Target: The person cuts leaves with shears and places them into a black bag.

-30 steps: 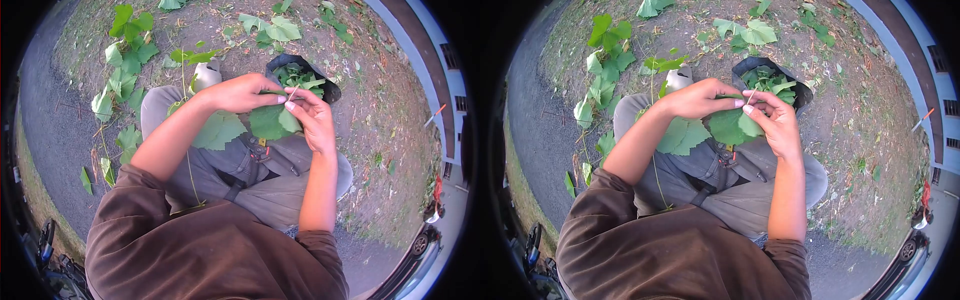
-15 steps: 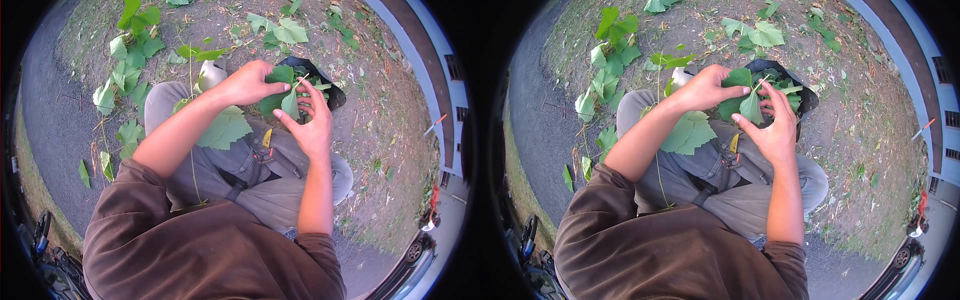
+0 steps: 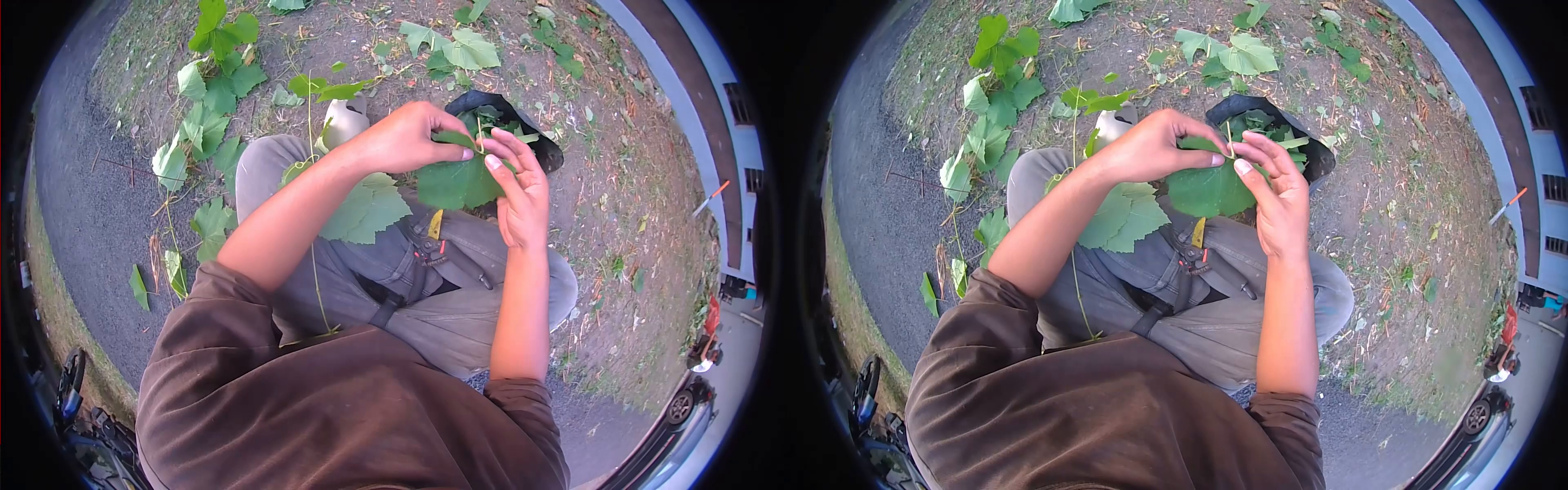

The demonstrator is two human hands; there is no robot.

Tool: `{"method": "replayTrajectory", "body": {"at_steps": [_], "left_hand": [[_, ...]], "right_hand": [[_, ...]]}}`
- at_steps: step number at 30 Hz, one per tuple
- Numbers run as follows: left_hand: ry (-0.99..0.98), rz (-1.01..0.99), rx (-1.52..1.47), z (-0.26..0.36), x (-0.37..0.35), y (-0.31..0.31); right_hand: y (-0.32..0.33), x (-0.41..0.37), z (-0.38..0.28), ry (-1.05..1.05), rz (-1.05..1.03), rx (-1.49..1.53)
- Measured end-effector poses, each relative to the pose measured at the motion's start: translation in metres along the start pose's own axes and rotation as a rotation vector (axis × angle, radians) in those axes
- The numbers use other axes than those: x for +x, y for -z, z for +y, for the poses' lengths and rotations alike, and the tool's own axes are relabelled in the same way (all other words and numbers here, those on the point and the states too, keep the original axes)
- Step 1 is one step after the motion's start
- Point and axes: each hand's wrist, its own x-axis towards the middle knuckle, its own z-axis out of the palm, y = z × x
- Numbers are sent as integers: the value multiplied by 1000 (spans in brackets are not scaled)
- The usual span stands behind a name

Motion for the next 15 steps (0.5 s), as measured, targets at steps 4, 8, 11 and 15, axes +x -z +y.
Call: {"method": "replayTrajectory", "body": {"at_steps": [4,8,11,15], "left_hand": [[-2,-15,-55,-4,3,-4],[28,-48,-18,5,-4,2],[27,-71,32,-5,1,-1],[139,-36,-120,4,2,-7]], "right_hand": [[0,-1,4,-139,13,301],[-2,-1,-1,-289,7,418],[2,-2,-3,-352,12,298],[6,-1,10,-185,-62,318]]}}
